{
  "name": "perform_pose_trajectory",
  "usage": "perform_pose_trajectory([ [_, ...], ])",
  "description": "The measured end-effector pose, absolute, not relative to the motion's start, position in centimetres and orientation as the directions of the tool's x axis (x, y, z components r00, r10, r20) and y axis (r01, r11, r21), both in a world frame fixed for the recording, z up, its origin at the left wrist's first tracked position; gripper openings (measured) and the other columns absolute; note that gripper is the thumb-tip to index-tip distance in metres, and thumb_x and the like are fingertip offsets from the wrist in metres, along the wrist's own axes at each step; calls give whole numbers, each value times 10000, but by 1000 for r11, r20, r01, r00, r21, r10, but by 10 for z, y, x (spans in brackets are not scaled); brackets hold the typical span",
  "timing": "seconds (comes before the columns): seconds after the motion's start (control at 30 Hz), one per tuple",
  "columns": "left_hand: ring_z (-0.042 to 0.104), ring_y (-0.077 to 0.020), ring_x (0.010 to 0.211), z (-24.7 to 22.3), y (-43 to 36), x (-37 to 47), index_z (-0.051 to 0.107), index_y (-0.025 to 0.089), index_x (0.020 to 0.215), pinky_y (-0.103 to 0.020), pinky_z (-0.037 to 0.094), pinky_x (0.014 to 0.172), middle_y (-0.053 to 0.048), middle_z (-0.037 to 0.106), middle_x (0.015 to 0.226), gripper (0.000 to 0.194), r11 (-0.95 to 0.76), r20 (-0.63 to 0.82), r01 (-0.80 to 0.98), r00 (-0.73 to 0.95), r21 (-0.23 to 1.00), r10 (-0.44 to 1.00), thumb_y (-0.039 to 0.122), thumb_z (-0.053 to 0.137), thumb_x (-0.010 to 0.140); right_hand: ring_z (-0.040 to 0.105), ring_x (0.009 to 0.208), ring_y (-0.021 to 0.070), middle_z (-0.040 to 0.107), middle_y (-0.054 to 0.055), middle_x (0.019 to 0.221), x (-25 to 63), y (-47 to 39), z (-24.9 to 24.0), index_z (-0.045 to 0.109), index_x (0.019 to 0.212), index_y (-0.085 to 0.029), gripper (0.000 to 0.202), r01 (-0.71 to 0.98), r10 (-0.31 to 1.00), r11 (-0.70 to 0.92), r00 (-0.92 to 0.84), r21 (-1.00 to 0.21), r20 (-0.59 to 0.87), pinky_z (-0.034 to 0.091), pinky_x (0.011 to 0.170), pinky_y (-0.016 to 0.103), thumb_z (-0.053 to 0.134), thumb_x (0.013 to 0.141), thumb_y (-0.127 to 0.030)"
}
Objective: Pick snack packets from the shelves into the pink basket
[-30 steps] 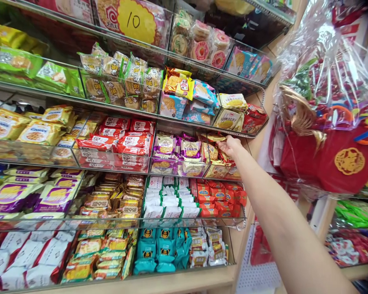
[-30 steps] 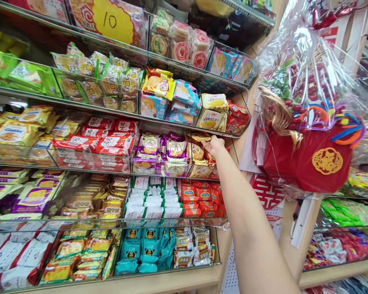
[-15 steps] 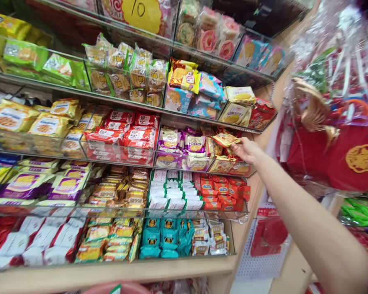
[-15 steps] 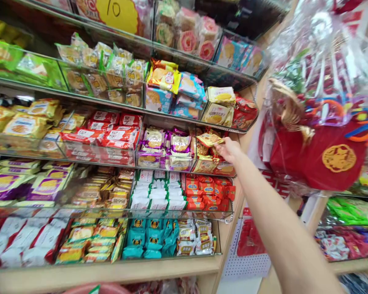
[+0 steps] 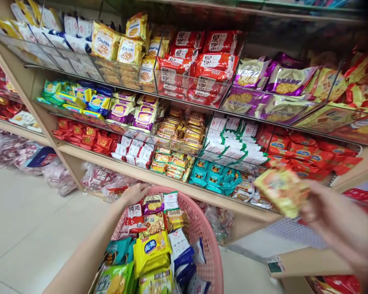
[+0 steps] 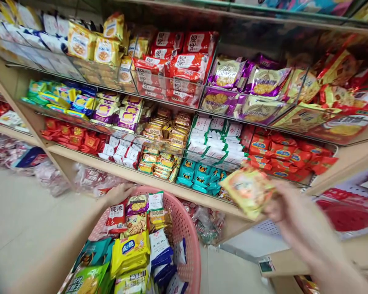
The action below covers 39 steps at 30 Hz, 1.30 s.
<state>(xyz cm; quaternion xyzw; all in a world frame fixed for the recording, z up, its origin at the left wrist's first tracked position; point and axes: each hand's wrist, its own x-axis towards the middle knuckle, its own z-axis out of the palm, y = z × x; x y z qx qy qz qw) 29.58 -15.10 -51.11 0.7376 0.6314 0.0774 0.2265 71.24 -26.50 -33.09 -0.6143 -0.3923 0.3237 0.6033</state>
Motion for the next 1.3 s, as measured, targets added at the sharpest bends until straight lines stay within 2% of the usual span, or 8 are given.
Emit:
perform_pose_trajectory([
  [0.07, 607, -241, 992, -509, -153, 296, 607, 249, 1127, -314, 439, 813, -65, 671, 1045, 544, -95, -176, 900, 185, 425, 967, 548, 245, 852, 508, 406, 78, 558, -11, 537, 670, -274, -362, 598, 784, -203, 176, -96, 929, -105, 347, -990, -132, 359, 361, 168, 670, 679, -326],
  [0.13, 608, -244, 991, -509, -154, 295, 611, 245, 1117, -320, 441, 814, -68, 673, 1041, 556, -98, -174, 900, 187, 424, 967, 556, 234, 852, 539, 432, 94, 573, -22, 547, 632, -273, -389, 549, 793, -201, 261, -132, 958, -160, 220, -978, -186, 394, 379, 172, 696, 663, -374],
  [0.3, 617, -243, 969, -515, -153, 290, 627, 231, 1070, -318, 444, 807, -75, 679, 1012, 560, -128, -155, 888, 216, 441, 964, 552, 223, 854, 572, 449, 119, 600, -18, 505, 572, -251, -438, 449, 804, -196, 332, 55, 998, -55, 31, -997, -54, 449, 446, 204, 514, 793, -522],
  [0.4, 602, -239, 1012, -521, -150, 288, 608, 255, 1135, -319, 436, 839, -63, 664, 1075, 548, -134, -155, 880, 227, 456, 962, 541, 232, 856, 587, 460, 125, 614, -13, 520, 547, -246, -453, 437, 814, -201, 320, 222, 998, 57, -11, -973, 56, 455, 467, 214, 424, 844, -519],
  [0.5, 588, -239, 1046, -525, -148, 287, 596, 267, 1169, -322, 426, 874, -58, 646, 1127, 539, -116, -157, 882, 208, 457, 965, 538, 256, 851, 596, 463, 130, 613, -16, 525, 523, -250, -461, 434, 801, -210, 285, 309, 994, 101, -65, -946, 85, 452, 471, 216, 373, 877, -478],
  [0.93, 587, -229, 1057, -524, -150, 288, 603, 265, 1168, -298, 428, 881, -57, 650, 1124, 556, -97, -151, 868, 193, 486, 970, 566, 272, 838, 588, 413, 134, 529, -54, 477, 477, -263, -490, 385, 724, -226, 226, 321, 996, 66, -75, -945, 45, 443, 393, 203, 349, 868, -397],
  [1.17, 595, -247, 1031, -523, -153, 289, 608, 280, 1138, -320, 432, 840, -55, 655, 1102, 540, -136, -122, 856, 224, 499, 967, 561, 249, 848, 580, 394, 129, 522, -51, 466, 468, -269, -487, 396, 722, -217, 237, 248, 999, 6, -34, -969, -3, 455, 384, 201, 373, 855, -412],
  [1.3, 622, -233, 940, -521, -151, 288, 630, 245, 1074, -294, 435, 783, -66, 680, 997, 543, -125, -147, 853, 228, 506, 963, 563, 254, 846, 588, 400, 140, 533, -46, 509, 466, -268, -495, 411, 741, -214, 261, 152, 999, -33, -17, -988, -36, 452, 362, 213, 392, 841, -455],
])
